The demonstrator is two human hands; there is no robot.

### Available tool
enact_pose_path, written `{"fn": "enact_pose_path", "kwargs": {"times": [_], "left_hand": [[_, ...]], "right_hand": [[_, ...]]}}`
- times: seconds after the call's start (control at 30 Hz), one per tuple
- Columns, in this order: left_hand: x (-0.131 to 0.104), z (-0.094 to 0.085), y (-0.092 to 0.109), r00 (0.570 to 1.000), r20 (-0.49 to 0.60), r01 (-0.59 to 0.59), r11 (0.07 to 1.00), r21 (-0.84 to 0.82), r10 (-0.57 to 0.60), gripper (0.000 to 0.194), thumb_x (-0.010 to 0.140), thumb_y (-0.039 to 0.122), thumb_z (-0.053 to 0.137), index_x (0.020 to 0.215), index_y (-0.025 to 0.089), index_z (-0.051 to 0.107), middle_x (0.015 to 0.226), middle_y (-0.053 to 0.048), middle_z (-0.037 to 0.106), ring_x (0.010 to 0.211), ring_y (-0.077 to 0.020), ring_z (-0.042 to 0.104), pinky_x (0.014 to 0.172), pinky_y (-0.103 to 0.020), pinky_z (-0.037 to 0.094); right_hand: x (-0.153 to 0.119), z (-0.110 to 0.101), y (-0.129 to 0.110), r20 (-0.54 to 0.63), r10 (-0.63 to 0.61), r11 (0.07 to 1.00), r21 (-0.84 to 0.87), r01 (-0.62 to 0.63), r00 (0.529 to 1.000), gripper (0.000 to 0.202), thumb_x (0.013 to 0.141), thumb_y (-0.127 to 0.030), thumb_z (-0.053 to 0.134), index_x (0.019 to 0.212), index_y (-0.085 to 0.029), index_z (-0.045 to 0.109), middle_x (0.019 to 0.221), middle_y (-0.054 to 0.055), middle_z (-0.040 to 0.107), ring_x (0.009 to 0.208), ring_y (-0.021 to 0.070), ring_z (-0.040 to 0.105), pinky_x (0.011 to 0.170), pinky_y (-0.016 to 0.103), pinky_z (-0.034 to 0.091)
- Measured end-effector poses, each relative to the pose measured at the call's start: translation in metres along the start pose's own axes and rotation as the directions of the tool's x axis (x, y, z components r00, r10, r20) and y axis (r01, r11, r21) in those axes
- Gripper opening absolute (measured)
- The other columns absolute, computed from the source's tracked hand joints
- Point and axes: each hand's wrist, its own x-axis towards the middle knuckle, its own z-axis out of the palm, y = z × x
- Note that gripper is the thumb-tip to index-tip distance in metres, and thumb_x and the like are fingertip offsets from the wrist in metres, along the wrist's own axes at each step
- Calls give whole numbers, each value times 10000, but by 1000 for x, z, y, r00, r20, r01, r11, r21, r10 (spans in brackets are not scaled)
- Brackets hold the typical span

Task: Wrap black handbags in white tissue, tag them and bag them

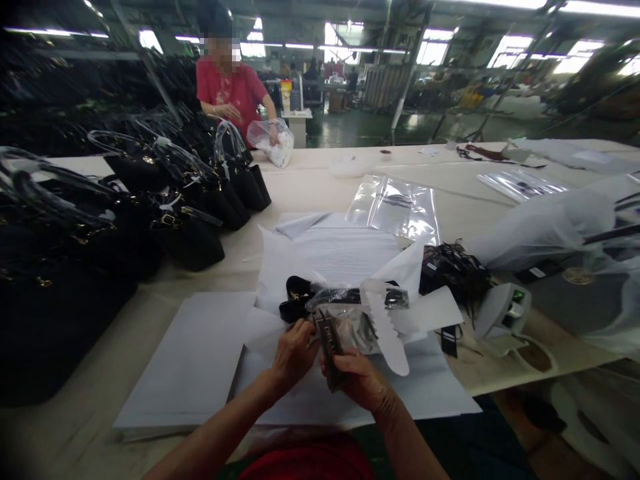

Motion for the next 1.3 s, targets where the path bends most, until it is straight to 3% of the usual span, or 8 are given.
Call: {"fn": "enact_pose_path", "kwargs": {"times": [0.13, 0.27, 0.43, 0.53, 0.8, 1.1, 1.2, 1.3], "left_hand": [[-5, -9, -5, 999, -8, 42, 942, -332, -47, 132, 719, 168, 517, 637, 201, 419, 671, 8, 495, 624, -128, 478, 597, -235, 382], [-7, -31, -5, 989, 120, 134, 829, -543, -82, 101, 666, 206, 545, 627, 184, 455, 701, 11, 516, 621, -111, 440, 597, -232, 361], [-8, -47, -3, 955, 272, 287, 620, -730, -122, 138, 642, 264, 585, 609, 161, 499, 736, 3, 529, 644, -108, 423, 585, -230, 338], [-10, -49, -4, 947, 293, 314, 565, -763, -131, 136, 619, 270, 608, 608, 151, 541, 773, -20, 568, 687, -130, 458, 600, -238, 352], [-12, -54, -8, 934, 322, 351, 577, -738, -156, 128, 647, 263, 621, 672, 138, 631, 945, -67, 648, 754, -160, 525, 645, -256, 401], [-13, -48, 2, 898, 398, 436, 486, -757, -186, 349, 596, 293, 720, 924, 175, 699, 1142, -69, 537, 651, -102, 529, 567, -242, 423], [-10, -45, 1, 918, 371, 392, 485, -782, -144, 367, 632, 304, 708, 982, 195, 706, 1148, -72, 537, 700, -123, 541, 579, -243, 438], [-4, -48, 0, 937, 331, 343, 449, -825, -109, 362, 670, 301, 691, 1017, 199, 702, 1061, -71, 589, 803, -165, 554, 640, -247, 458]], "right_hand": [[11, 13, 10, 1, -14, 998, 62, 14, 1000, 278, 500, -315, 826, 702, -180, 692, 562, -26, 579, 477, 74, 459, 465, 199, 343], [28, 20, 13, -135, -206, 955, 187, 229, 969, 307, 519, -321, 828, 780, -201, 720, 657, -10, 655, 567, 101, 546, 565, 221, 434], [48, 30, 17, -314, -234, 921, 232, 314, 920, 331, 486, -307, 838, 772, -197, 713, 732, 3, 695, 662, 148, 614, 650, 264, 484], [55, 35, 18, -382, -253, 914, 207, 349, 889, 303, 483, -306, 831, 736, -200, 704, 749, -4, 693, 669, 151, 611, 654, 273, 493], [58, 42, 12, -422, -285, 896, 201, 396, 861, 285, 456, -305, 825, 691, -200, 704, 712, -5, 677, 662, 155, 590, 645, 287, 492], [68, 46, 9, -409, -323, 884, 191, 426, 853, 293, 493, -328, 820, 713, -190, 683, 713, -18, 647, 634, 117, 538, 589, 237, 434], [67, 41, 13, -327, -336, 920, 85, 382, 883, 330, 612, -464, 752, 708, -169, 639, 648, -23, 593, 577, 100, 488, 546, 228, 393], [62, 32, 18, -245, -429, 898, -218, 382, 869, 499, 780, -629, 516, 611, -163, 578, 548, -25, 493, 519, 99, 410, 506, 240, 348]]}}
